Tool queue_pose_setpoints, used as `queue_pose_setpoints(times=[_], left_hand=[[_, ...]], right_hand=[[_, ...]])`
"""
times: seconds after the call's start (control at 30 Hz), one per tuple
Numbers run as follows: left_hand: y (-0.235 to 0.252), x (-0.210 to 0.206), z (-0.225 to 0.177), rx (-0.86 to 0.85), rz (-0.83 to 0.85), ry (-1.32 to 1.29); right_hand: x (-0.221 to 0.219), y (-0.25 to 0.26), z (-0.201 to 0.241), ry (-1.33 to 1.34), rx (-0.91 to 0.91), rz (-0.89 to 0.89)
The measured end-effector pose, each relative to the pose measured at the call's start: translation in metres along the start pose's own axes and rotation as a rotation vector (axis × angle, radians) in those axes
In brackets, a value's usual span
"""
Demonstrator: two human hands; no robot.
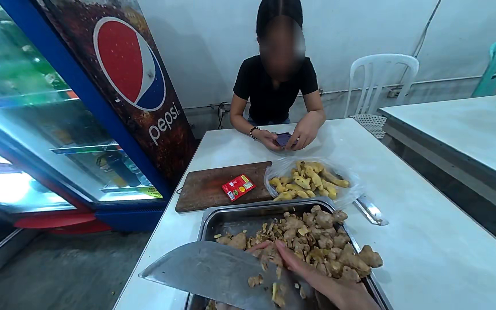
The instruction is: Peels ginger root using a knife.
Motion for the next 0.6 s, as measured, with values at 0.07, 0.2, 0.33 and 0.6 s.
queue_pose_setpoints(times=[0.07,0.2,0.33,0.6], left_hand=[[0.002,-0.002,-0.001,-0.069,0.104,0.038],[-0.001,0.002,-0.001,-0.058,0.175,0.009],[-0.008,0.001,-0.005,0.027,-0.046,-0.008],[-0.002,-0.003,-0.007,0.102,0.009,-0.02]], right_hand=[[-0.002,0.001,-0.001,0.054,0.009,0.011],[0.0,0.001,0.001,0.024,0.036,-0.004],[0.001,0.004,-0.006,0.088,0.077,-0.013],[0.009,0.003,-0.003,0.072,0.088,-0.034]])
Point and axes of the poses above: each hand's wrist, its own y-axis towards the middle knuckle, its own x-axis out of the back of the hand, z = x × y, the point moved 4 cm from there along y, towards the middle knuckle, and after that the axes turned 15 degrees about -z, right-handed, at the moved point
